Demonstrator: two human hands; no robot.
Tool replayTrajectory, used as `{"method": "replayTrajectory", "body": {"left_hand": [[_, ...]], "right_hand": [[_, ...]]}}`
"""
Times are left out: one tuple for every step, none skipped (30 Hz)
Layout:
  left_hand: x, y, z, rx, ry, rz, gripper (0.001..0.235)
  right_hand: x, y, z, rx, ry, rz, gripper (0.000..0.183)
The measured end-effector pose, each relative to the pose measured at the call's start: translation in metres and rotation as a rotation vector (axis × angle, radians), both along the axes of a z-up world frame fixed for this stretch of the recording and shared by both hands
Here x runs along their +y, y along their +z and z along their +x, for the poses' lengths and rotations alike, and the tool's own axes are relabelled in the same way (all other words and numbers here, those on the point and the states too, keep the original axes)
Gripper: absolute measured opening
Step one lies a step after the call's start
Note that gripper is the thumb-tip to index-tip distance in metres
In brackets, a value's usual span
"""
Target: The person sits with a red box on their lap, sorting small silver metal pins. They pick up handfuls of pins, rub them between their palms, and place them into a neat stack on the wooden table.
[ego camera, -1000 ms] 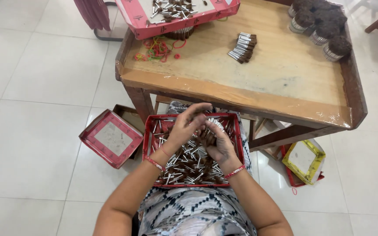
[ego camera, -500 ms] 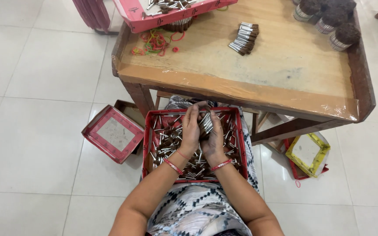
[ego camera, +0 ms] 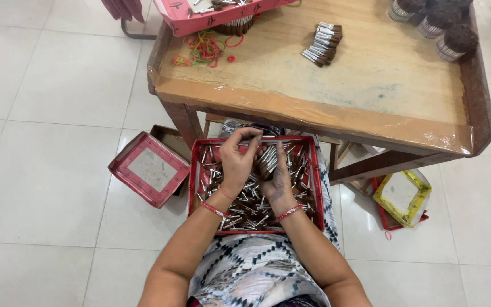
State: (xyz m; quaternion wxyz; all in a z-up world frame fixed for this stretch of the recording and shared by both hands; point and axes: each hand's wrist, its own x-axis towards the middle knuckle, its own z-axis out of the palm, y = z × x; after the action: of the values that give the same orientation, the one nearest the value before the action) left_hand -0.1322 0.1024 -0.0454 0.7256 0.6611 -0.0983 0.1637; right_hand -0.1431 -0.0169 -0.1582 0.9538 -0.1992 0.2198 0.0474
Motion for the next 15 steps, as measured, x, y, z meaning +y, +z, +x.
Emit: {"method": "replayTrajectory", "body": {"left_hand": [[-0.001,-0.001,-0.008,0.001,-0.001,-0.001,0.011],[-0.002,-0.002,-0.016,-0.080,-0.006,0.134,0.012],[-0.003,-0.002,-0.024,-0.161,-0.011,0.269,0.012],[-0.005,-0.008,-0.027,-0.162,-0.012,0.269,0.012],[-0.006,-0.013,-0.031,-0.250,0.020,0.350,0.015],[-0.008,-0.018,-0.034,-0.339,0.048,0.429,0.017],[-0.011,-0.017,-0.033,-0.340,0.043,0.429,0.017],[-0.012,-0.018,-0.033,-0.270,0.096,0.394,0.014],[-0.014,-0.018,-0.034,-0.200,0.149,0.358,0.013],[-0.022,-0.031,-0.029,-0.198,0.148,0.360,0.013],[-0.030,-0.045,-0.025,0.124,-0.023,-0.104,0.020],[-0.038,-0.057,-0.019,0.439,-0.191,-0.571,0.027],[-0.041,-0.063,-0.014,0.436,-0.190,-0.571,0.027],[-0.044,-0.070,-0.010,0.426,-0.199,-0.618,0.031],[-0.048,-0.077,-0.006,0.415,-0.208,-0.665,0.036]], "right_hand": [[0.000,0.012,-0.003,0.001,-0.001,-0.001,0.043],[0.000,0.024,-0.004,0.027,-0.036,0.007,0.045],[0.001,0.037,-0.006,0.053,-0.071,0.015,0.047],[-0.002,0.029,-0.004,0.052,-0.072,0.016,0.047],[-0.004,0.021,-0.002,-0.027,-0.113,-0.048,0.048],[-0.008,0.013,0.000,-0.107,-0.158,-0.112,0.049],[-0.005,0.034,-0.002,-0.107,-0.163,-0.112,0.049],[-0.002,0.054,-0.006,-0.032,-0.179,-0.050,0.050],[0.001,0.073,-0.010,0.042,-0.194,0.011,0.052],[-0.006,0.041,-0.006,0.044,-0.194,0.013,0.052],[-0.012,0.009,-0.002,-0.076,-0.162,0.109,0.052],[-0.020,-0.022,0.005,-0.200,-0.126,0.202,0.052],[-0.016,-0.016,0.005,-0.203,-0.123,0.202,0.052],[-0.014,-0.010,0.004,-0.136,-0.152,0.168,0.046],[-0.011,-0.004,0.003,-0.068,-0.181,0.133,0.041]]}}
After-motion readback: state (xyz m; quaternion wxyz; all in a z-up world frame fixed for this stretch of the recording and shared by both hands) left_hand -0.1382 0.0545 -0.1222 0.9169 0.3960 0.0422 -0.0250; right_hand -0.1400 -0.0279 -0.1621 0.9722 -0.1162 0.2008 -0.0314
